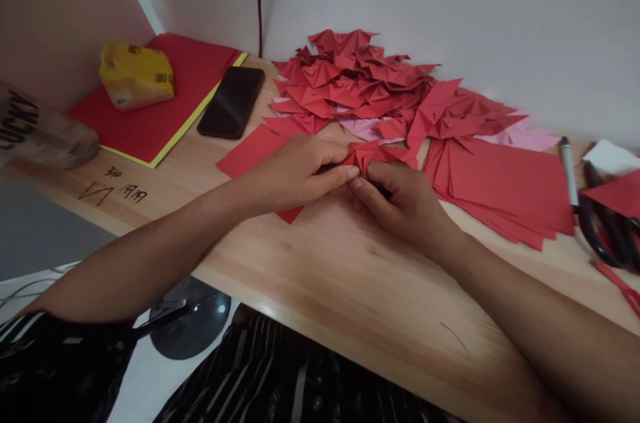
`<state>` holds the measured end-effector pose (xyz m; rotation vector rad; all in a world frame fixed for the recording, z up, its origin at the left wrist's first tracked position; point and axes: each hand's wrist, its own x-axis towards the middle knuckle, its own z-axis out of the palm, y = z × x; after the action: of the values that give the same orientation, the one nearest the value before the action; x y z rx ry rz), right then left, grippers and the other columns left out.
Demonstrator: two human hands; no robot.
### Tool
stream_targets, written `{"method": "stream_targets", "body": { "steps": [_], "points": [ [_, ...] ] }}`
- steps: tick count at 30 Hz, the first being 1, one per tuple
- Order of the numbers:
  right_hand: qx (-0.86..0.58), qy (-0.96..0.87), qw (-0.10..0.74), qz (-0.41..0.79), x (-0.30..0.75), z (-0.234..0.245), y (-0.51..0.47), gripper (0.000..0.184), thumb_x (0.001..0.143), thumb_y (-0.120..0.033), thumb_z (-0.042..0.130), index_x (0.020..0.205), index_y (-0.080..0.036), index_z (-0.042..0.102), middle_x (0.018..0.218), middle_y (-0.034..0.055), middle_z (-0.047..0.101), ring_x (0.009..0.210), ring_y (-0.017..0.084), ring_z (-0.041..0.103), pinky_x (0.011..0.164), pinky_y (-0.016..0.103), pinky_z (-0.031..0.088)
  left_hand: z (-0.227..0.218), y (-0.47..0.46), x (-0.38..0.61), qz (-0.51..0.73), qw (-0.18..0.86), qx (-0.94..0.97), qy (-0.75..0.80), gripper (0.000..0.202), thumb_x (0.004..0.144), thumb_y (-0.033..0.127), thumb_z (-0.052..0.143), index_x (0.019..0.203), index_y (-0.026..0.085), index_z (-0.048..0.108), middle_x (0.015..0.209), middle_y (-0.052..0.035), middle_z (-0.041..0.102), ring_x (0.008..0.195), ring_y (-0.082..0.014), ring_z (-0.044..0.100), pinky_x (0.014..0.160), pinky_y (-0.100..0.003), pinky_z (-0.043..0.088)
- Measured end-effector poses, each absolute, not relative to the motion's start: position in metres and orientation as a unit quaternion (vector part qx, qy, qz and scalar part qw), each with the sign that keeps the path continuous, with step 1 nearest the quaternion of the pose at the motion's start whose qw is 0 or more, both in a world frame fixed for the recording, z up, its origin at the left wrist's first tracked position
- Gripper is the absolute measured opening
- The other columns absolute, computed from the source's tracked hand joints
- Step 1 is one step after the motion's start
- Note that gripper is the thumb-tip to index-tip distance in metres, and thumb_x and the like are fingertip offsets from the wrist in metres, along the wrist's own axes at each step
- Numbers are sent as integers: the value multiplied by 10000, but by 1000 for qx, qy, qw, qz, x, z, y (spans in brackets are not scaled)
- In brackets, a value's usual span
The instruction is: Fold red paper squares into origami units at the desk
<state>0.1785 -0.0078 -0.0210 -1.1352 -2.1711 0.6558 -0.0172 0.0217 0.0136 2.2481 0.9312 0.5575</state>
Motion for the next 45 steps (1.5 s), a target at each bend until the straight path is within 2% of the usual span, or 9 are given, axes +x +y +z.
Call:
{"method": "stream_targets", "body": {
  "steps": [9, 17, 23, 30, 45],
  "points": [
    [-434, -817, 295, 238, 182, -22, -9, 294, 948, -278, 540, 664, -206, 565, 588, -20, 589, 530, 107, 532, 493, 231, 390, 11, 21, -17, 208, 280, 871, 347, 267, 932, 254, 497, 690, 169, 571, 698, -29, 595, 821, -190, 586, 817, -334, 457],
    [-459, -809, 291, 225, 179, -20, -10, 304, 931, -301, 580, 645, -197, 580, 586, -5, 611, 517, 106, 545, 490, 237, 385, 12, 20, -17, 182, 232, 894, 337, 285, 946, 277, 458, 755, 146, 623, 757, -57, 626, 776, -197, 583, 787, -347, 444],
    [-457, -813, 288, 219, 179, -20, -10, 294, 930, -295, 583, 653, -198, 584, 581, -9, 617, 529, 107, 553, 502, 231, 393, 11, 20, -17, 213, 283, 868, 349, 234, 910, 243, 540, 705, 161, 615, 735, -51, 626, 836, -213, 609, 802, -330, 448],
    [-440, -818, 293, 226, 180, -21, -9, 293, 942, -264, 557, 659, -193, 582, 598, -5, 612, 542, 105, 551, 513, 226, 404, 12, 20, -18, 188, 263, 880, 348, 279, 953, 265, 469, 734, 156, 602, 730, -44, 623, 806, -194, 595, 792, -324, 455],
    [-470, -789, 302, 256, 179, -17, -12, 326, 932, -302, 556, 623, -202, 581, 578, -6, 618, 506, 105, 545, 478, 227, 396, 10, 20, -15, 244, 299, 850, 357, 355, 934, 276, 496, 594, 176, 505, 648, -31, 563, 771, -182, 587, 748, -329, 441]
  ]
}}
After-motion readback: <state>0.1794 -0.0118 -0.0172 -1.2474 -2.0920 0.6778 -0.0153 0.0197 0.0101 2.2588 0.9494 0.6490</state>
